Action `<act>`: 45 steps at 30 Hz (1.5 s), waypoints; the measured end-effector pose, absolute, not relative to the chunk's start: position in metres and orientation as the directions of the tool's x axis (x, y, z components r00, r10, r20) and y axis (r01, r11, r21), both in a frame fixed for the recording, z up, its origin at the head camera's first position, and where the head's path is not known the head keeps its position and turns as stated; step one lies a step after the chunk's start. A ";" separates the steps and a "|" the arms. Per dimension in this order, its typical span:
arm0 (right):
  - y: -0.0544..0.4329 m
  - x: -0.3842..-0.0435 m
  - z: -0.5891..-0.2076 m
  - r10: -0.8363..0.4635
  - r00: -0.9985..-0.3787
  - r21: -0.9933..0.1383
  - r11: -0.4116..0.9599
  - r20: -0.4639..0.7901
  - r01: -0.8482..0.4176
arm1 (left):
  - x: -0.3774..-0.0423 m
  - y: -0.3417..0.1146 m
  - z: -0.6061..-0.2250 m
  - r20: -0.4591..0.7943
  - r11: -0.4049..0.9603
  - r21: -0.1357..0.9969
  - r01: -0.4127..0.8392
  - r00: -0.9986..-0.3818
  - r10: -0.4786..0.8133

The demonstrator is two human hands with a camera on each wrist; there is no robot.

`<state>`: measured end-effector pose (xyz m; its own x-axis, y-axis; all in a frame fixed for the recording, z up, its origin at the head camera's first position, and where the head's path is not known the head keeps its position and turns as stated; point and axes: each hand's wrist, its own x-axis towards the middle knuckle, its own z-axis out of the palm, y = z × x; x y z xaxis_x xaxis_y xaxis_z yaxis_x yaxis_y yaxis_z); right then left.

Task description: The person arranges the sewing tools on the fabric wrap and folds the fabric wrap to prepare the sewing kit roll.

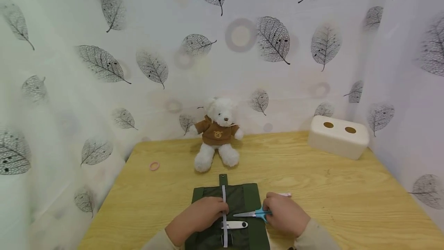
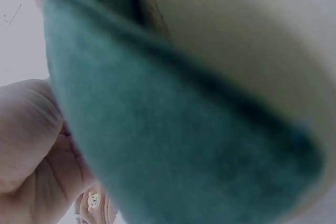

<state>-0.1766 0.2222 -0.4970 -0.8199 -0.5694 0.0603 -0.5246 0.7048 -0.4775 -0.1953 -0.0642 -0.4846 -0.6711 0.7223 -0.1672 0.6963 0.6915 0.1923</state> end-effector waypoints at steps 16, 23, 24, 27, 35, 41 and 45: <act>0.204 -0.181 -0.492 -0.567 -0.824 -0.483 0.722 -0.002 -0.495 | -0.194 -0.062 -0.480 -0.203 0.716 0.196 0.670 -0.686 0.699; 0.210 -0.182 -0.490 -0.501 -0.865 -0.461 0.775 -0.034 -0.432 | -0.194 -0.062 -0.479 -0.206 0.715 0.178 0.676 -0.685 0.698; 0.210 -0.182 -0.488 -0.496 -0.868 -0.457 0.779 -0.031 -0.429 | -0.194 -0.061 -0.479 -0.207 0.714 0.179 0.677 -0.683 0.700; 0.208 -0.182 -0.485 -0.479 -0.877 -0.444 0.791 -0.024 -0.420 | -0.194 -0.061 -0.478 -0.207 0.707 0.183 0.683 -0.676 0.707; 0.198 -0.182 -0.486 -0.531 -0.847 -0.425 0.763 0.016 -0.486 | -0.195 -0.060 -0.477 -0.222 0.714 0.198 0.672 -0.678 0.700; 0.189 -0.186 -0.486 -0.574 -0.818 -0.412 0.738 0.031 -0.534 | -0.195 -0.060 -0.476 -0.218 0.720 0.197 0.665 -0.687 0.694; 0.184 -0.188 -0.484 -0.608 -0.792 -0.406 0.711 0.054 -0.574 | -0.195 -0.059 -0.477 -0.196 0.718 0.190 0.670 -0.691 0.696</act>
